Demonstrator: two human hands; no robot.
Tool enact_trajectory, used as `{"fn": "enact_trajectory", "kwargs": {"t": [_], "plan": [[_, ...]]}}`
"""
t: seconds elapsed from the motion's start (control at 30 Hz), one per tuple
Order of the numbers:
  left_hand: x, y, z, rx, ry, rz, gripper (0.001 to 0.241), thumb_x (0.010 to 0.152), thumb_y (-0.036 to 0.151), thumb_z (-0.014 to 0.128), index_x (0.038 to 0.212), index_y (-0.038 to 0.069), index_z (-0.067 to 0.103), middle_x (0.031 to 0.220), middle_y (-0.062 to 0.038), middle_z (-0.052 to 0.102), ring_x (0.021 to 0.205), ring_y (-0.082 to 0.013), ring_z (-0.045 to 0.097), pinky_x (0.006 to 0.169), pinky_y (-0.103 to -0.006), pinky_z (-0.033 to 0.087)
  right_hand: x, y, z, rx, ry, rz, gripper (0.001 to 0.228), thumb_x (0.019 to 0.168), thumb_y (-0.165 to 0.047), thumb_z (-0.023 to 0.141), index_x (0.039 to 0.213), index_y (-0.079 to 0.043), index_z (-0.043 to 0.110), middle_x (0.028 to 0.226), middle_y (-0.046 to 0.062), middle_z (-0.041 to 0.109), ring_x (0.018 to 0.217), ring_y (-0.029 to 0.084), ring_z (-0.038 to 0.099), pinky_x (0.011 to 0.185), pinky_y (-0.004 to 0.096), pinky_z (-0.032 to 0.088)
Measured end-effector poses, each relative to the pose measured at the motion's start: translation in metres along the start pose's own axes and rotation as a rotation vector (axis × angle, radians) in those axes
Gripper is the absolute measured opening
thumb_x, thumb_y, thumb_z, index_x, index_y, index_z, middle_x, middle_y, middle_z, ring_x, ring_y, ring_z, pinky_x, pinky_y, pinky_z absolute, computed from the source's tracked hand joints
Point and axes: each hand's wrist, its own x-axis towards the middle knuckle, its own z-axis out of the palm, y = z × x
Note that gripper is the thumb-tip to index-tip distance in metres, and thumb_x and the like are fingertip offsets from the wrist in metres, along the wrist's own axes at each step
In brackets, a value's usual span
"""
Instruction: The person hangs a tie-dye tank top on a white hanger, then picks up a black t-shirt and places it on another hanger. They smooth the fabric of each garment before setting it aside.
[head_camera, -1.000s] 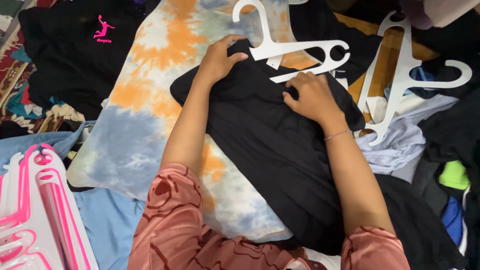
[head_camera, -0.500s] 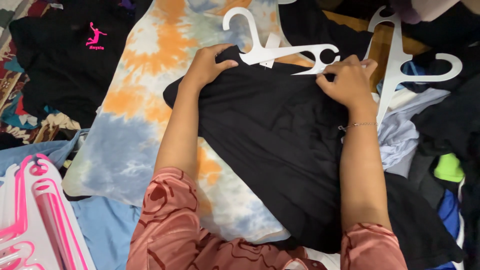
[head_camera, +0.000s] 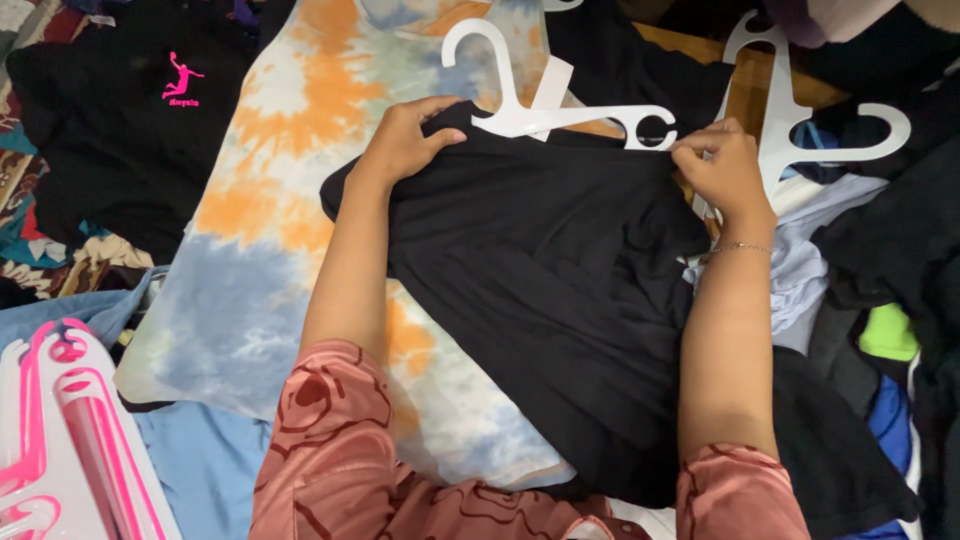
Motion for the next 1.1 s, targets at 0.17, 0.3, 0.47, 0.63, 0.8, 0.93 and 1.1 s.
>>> {"fn": "enact_trajectory", "kwargs": {"t": [0.17,0.3,0.47,0.63,0.8,0.93,1.1], "plan": [[0.0,-0.003,0.001,0.038,-0.02,0.02,0.048,0.093,0.02,0.077,0.138,0.011,0.063,0.141,-0.007,0.065,0.134,-0.025,0.057,0.117,-0.0376,0.042,-0.002,0.018,0.003,0.149,0.095,-0.019,0.019,0.092,-0.012,0.063,0.095,-0.012,0.082,0.093,0.0,0.073,0.105,0.019,0.053,0.093,0.032,0.048],[0.0,-0.005,0.002,0.059,-0.048,0.008,0.048,0.093,0.02,0.076,0.139,0.012,0.063,0.143,-0.007,0.063,0.136,-0.0245,0.056,0.117,-0.0379,0.041,-0.002,0.027,0.007,0.102,0.135,-0.054,0.018,0.092,-0.011,0.064,0.092,-0.013,0.082,0.091,-0.001,0.073,0.101,0.019,0.052,0.088,0.032,0.047],[-0.002,-0.006,0.002,0.089,-0.053,0.077,0.045,0.094,0.02,0.076,0.137,0.014,0.065,0.142,-0.005,0.065,0.135,-0.0219,0.057,0.11,-0.0363,0.043,-0.002,0.028,0.008,0.011,0.173,-0.039,0.018,0.092,-0.02,0.062,0.085,-0.021,0.079,0.085,-0.01,0.07,0.097,0.02,0.047,0.099,0.041,0.036],[-0.002,-0.009,0.009,0.083,-0.084,0.067,0.044,0.093,0.022,0.077,0.135,0.016,0.067,0.14,-0.005,0.066,0.134,-0.022,0.058,0.109,-0.0364,0.044,0.003,0.028,0.011,-0.084,0.31,-0.069,0.023,0.093,-0.014,0.064,0.073,-0.007,0.075,0.061,0.0,0.053,0.087,0.022,0.048,0.072,0.039,0.046],[-0.001,-0.011,0.01,0.099,-0.081,0.041,0.044,0.095,0.023,0.075,0.137,0.016,0.065,0.142,-0.004,0.064,0.135,-0.0219,0.056,0.11,-0.0379,0.043,0.004,-0.007,0.003,-0.276,0.424,-0.273,0.025,0.098,-0.014,0.067,0.074,-0.008,0.071,0.065,-0.001,0.059,0.082,0.024,0.05,0.065,0.038,0.044],[0.0,-0.013,0.01,0.08,-0.07,-0.015,0.047,0.095,0.024,0.074,0.139,0.015,0.063,0.146,-0.007,0.061,0.139,-0.0241,0.053,0.117,-0.038,0.039,0.007,-0.058,-0.003,-0.188,0.358,-0.44,0.023,0.101,-0.008,0.068,0.079,-0.003,0.062,0.079,0.008,0.06,0.083,0.031,0.053,0.071,0.041,0.044],[0.001,-0.011,0.01,0.094,-0.069,-0.053,0.048,0.096,0.025,0.072,0.142,0.016,0.061,0.148,-0.006,0.059,0.14,-0.0265,0.052,0.116,-0.0408,0.039,0.007,-0.115,0.008,-0.01,0.147,-0.506,0.013,0.101,-0.005,0.065,0.09,-0.001,0.069,0.087,0.012,0.068,0.081,0.031,0.058,0.082,0.041,0.046]]}}
